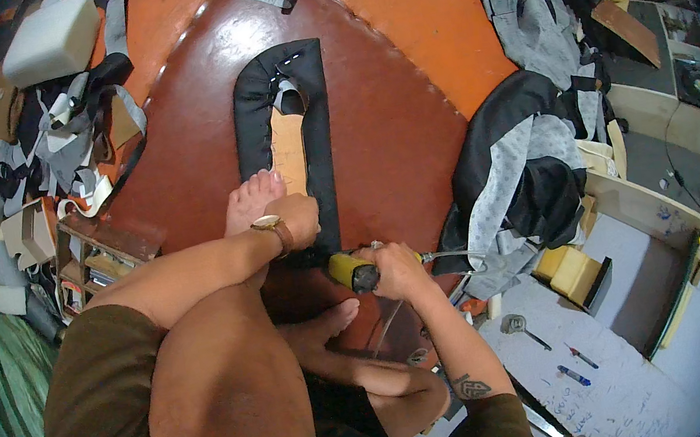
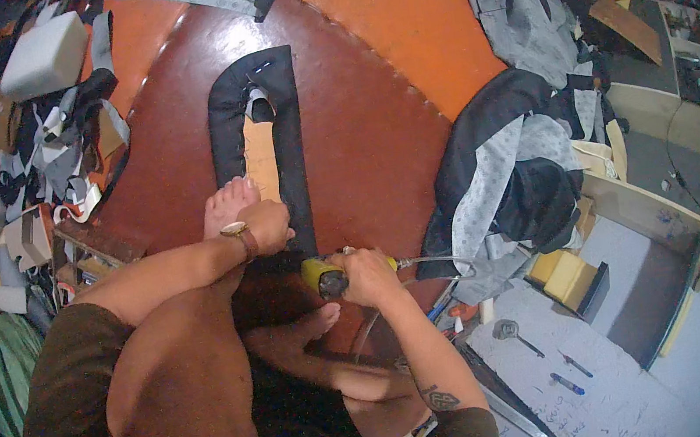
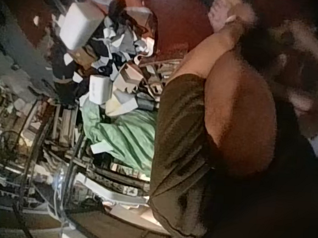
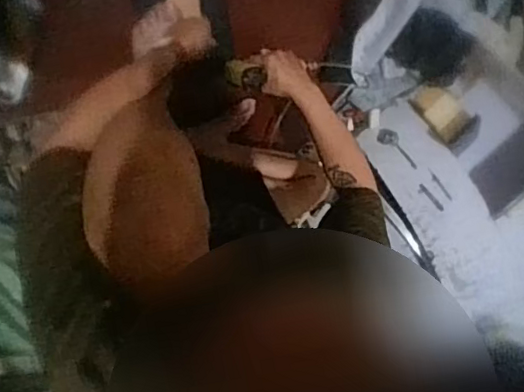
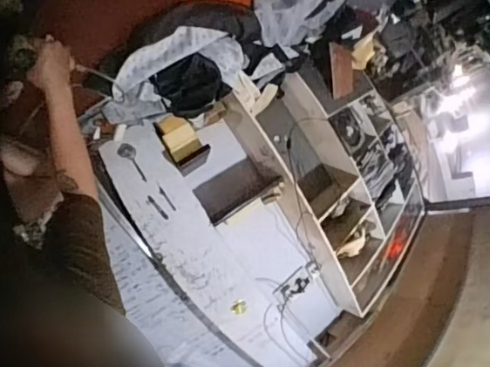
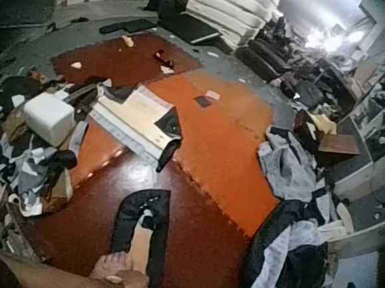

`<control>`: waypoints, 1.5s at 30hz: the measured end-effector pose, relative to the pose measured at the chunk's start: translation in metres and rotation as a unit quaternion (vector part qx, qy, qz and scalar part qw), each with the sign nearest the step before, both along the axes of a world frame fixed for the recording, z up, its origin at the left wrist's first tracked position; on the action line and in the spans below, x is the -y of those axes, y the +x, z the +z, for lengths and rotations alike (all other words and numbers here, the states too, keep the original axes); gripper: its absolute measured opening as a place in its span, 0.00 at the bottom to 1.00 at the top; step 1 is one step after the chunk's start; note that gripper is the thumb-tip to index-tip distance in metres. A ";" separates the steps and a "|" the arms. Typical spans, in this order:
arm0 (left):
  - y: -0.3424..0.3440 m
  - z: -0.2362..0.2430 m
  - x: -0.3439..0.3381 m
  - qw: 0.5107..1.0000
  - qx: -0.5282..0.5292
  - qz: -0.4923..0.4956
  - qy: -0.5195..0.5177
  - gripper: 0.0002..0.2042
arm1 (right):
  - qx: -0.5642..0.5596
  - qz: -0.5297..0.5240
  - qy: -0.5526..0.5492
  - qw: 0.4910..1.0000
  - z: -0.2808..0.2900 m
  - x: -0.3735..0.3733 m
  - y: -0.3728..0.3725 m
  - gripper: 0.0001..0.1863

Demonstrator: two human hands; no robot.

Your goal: The person staples black fabric onto a foam-covered wooden frame using a pneumatic staple gun. They repeatedly position the fabric, pull it taut, and drive staples along the edges to secure it. The person works on multiple sections of the frame, adjusting the fabric and repositioning the frame as needed.

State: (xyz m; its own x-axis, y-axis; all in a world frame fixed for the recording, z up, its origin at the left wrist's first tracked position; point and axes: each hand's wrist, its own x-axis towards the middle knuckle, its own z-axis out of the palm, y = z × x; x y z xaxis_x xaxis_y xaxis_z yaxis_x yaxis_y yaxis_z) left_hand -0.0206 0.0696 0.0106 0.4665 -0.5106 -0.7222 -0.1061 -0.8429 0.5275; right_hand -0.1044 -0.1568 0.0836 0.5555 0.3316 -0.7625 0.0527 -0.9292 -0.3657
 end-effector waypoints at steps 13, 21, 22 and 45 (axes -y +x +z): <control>-0.003 -0.015 0.004 1.000 -0.019 0.006 0.015 0.18 | 0.029 0.003 -0.013 0.999 0.003 0.000 0.021 0.21; -0.002 -0.036 0.003 0.991 -0.094 0.086 -0.035 0.15 | 0.028 0.042 -0.066 0.997 -0.013 -0.019 0.028 0.21; 0.009 -0.033 0.003 0.974 -0.176 0.132 -0.058 0.17 | 0.030 0.038 -0.066 0.997 -0.012 -0.019 0.029 0.21; 0.027 0.007 -0.008 0.990 0.081 0.052 0.106 0.29 | 0.046 0.092 -0.074 0.992 0.002 -0.030 0.076 0.19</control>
State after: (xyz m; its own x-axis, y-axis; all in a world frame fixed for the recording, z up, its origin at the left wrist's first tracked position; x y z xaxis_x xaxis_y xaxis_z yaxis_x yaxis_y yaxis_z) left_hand 0.0064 0.0777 0.0173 0.6262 -0.2994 -0.7199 -0.0822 -0.9435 0.3210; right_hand -0.0280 -0.1269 0.0858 0.5653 0.3230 -0.7590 0.2541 -0.9436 -0.2124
